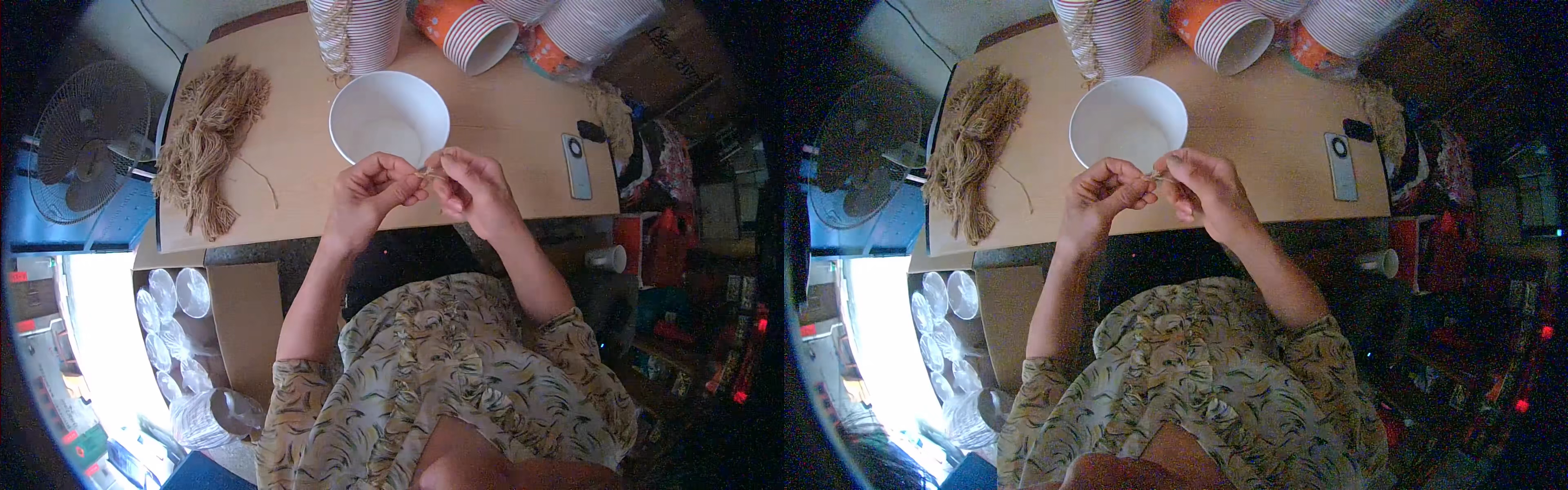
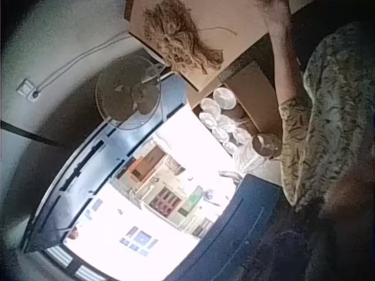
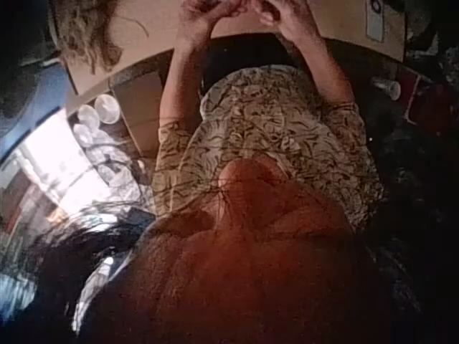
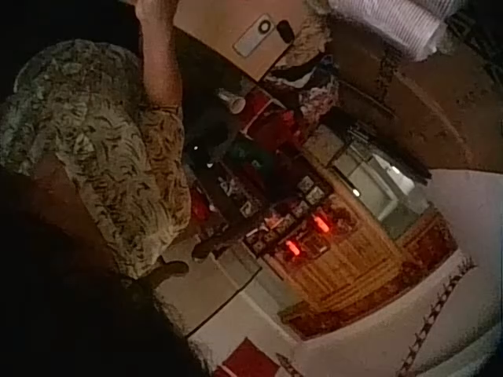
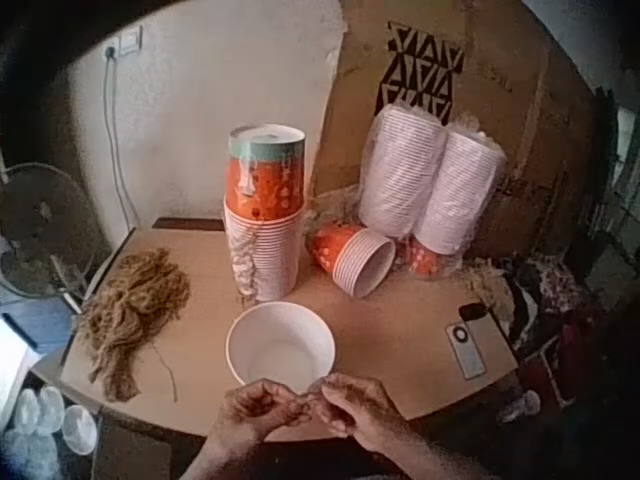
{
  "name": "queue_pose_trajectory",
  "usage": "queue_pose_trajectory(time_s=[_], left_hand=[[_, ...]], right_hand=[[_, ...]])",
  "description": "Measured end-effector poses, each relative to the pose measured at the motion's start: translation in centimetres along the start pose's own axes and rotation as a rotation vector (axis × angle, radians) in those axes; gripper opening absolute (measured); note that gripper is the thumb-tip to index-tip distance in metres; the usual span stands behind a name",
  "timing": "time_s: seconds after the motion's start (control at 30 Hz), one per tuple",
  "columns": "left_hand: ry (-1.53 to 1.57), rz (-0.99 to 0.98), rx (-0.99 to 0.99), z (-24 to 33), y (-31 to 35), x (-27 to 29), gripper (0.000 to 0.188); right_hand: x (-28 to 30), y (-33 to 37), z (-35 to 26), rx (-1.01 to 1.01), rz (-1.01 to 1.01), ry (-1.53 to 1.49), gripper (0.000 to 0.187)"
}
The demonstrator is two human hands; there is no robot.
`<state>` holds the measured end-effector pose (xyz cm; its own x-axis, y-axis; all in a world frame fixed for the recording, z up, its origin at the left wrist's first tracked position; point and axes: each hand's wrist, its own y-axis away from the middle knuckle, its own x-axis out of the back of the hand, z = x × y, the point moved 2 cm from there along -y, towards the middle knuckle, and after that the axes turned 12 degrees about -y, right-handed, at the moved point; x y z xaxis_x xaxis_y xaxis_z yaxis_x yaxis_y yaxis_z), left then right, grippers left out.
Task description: Tying thin pieces of string onto the handles or rims of paper cups for packaging or presentation.
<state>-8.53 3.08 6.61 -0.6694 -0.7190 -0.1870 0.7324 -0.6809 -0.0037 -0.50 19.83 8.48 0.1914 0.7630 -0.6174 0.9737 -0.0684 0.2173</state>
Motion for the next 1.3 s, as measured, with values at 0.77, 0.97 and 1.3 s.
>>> queue_pose_trajectory(time_s=[0.77,0.97,1.3], left_hand=[[0.066,-0.085,0.052,0.5,0.0,0.0,0.019],[0.007,-0.102,0.006,0.3,0.1,-0.1,0.021],[-0.117,0.037,-0.063,0.7,0.0,-1.1,0.013]], right_hand=[[-0.2,-0.2,-0.3,0.220,0.087,0.308,0.018],[-0.3,-0.1,-0.5,0.252,0.093,0.320,0.016],[-0.6,-0.1,-0.7,0.329,0.072,0.373,0.015]])
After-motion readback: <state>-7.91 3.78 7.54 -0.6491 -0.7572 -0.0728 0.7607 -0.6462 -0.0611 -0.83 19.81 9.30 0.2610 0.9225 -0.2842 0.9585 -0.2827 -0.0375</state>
